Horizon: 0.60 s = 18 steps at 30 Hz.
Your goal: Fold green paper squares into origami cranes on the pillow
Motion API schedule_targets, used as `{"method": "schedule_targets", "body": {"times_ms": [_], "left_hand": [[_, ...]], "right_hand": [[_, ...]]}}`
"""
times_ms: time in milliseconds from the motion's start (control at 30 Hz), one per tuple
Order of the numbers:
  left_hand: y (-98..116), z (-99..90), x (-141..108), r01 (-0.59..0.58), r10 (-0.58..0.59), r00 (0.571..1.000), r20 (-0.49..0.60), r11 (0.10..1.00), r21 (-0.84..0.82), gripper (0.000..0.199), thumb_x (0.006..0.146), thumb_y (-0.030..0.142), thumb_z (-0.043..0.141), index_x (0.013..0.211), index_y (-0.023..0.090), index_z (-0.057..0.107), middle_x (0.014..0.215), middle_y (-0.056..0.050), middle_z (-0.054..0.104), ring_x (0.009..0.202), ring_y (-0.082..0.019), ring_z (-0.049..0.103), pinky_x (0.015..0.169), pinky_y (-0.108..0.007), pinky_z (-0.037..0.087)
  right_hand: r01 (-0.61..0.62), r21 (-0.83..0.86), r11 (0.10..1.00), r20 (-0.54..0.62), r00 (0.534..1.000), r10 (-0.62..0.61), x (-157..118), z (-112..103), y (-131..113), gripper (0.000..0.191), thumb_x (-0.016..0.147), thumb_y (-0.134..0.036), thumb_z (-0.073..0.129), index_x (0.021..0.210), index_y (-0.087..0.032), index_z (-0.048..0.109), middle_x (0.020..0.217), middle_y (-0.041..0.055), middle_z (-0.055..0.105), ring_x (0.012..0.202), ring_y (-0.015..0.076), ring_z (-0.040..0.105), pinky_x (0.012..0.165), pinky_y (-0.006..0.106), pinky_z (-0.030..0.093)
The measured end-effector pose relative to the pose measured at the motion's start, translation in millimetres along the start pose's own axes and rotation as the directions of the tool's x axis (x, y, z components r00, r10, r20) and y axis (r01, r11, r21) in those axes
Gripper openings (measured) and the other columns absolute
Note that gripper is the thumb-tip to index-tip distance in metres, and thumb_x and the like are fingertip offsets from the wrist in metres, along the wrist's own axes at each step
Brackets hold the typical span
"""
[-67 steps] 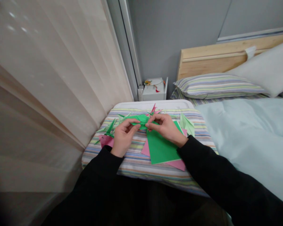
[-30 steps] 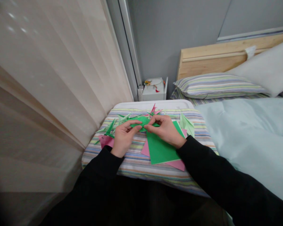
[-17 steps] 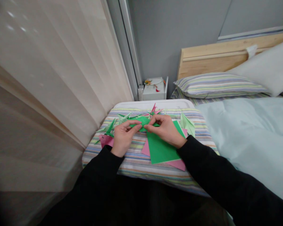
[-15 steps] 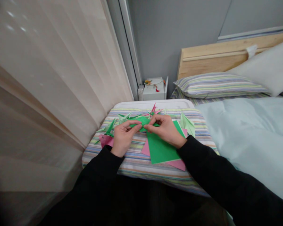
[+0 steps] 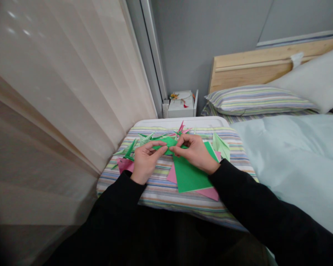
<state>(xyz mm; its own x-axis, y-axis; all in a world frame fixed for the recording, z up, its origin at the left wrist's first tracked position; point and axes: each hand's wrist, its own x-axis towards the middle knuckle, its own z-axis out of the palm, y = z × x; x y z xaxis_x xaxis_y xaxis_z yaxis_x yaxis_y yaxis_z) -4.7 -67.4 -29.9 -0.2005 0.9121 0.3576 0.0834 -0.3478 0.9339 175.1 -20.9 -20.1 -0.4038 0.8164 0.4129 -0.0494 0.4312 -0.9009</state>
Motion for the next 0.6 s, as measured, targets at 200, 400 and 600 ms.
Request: {"method": "schedule_targets", "body": {"times_ms": [200,400,600], "left_hand": [[-1.8,-0.2,0.9,-0.011,0.012,0.998,-0.055,1.0,0.002,0.035,0.075,0.031,0.086,0.104,0.019,0.072,0.068,0.003,0.067,0.047,-0.008,0.052,0.046,-0.021,0.04],[-1.4,-2.6,2.1,-0.017,0.007,0.994,-0.113,0.995,-0.094,0.084,0.074,0.026,0.086,0.146,0.025,0.044,0.079,0.003,0.07,0.065,-0.014,0.07,0.067,-0.027,0.058],[-0.1,-2.3,0.3,0.049,-0.05,0.999,-0.009,0.994,-0.098,0.068,0.071,0.025,0.087,0.13,0.021,0.055,0.078,0.001,0.072,0.073,-0.019,0.074,0.073,-0.031,0.06]], "right_hand": [[-0.026,0.105,0.994,-0.029,0.999,0.029,2.2,3.6,-0.8,0.042,0.073,-0.046,0.09,0.075,-0.024,0.053,0.059,-0.0045,0.063,0.053,0.0156,0.062,0.054,0.031,0.05],[-0.01,0.086,0.996,-0.016,1.0,0.012,3.3,1.3,3.1,0.038,0.076,-0.044,0.087,0.081,-0.024,0.056,0.069,-0.0039,0.064,0.057,0.0148,0.064,0.058,0.031,0.052],[-0.051,0.19,0.981,-0.178,0.98,0.085,9.2,-3.3,5.0,0.053,0.067,-0.037,0.093,0.103,-0.025,0.056,0.068,-0.0064,0.067,0.058,0.0149,0.064,0.057,0.028,0.05]]}}
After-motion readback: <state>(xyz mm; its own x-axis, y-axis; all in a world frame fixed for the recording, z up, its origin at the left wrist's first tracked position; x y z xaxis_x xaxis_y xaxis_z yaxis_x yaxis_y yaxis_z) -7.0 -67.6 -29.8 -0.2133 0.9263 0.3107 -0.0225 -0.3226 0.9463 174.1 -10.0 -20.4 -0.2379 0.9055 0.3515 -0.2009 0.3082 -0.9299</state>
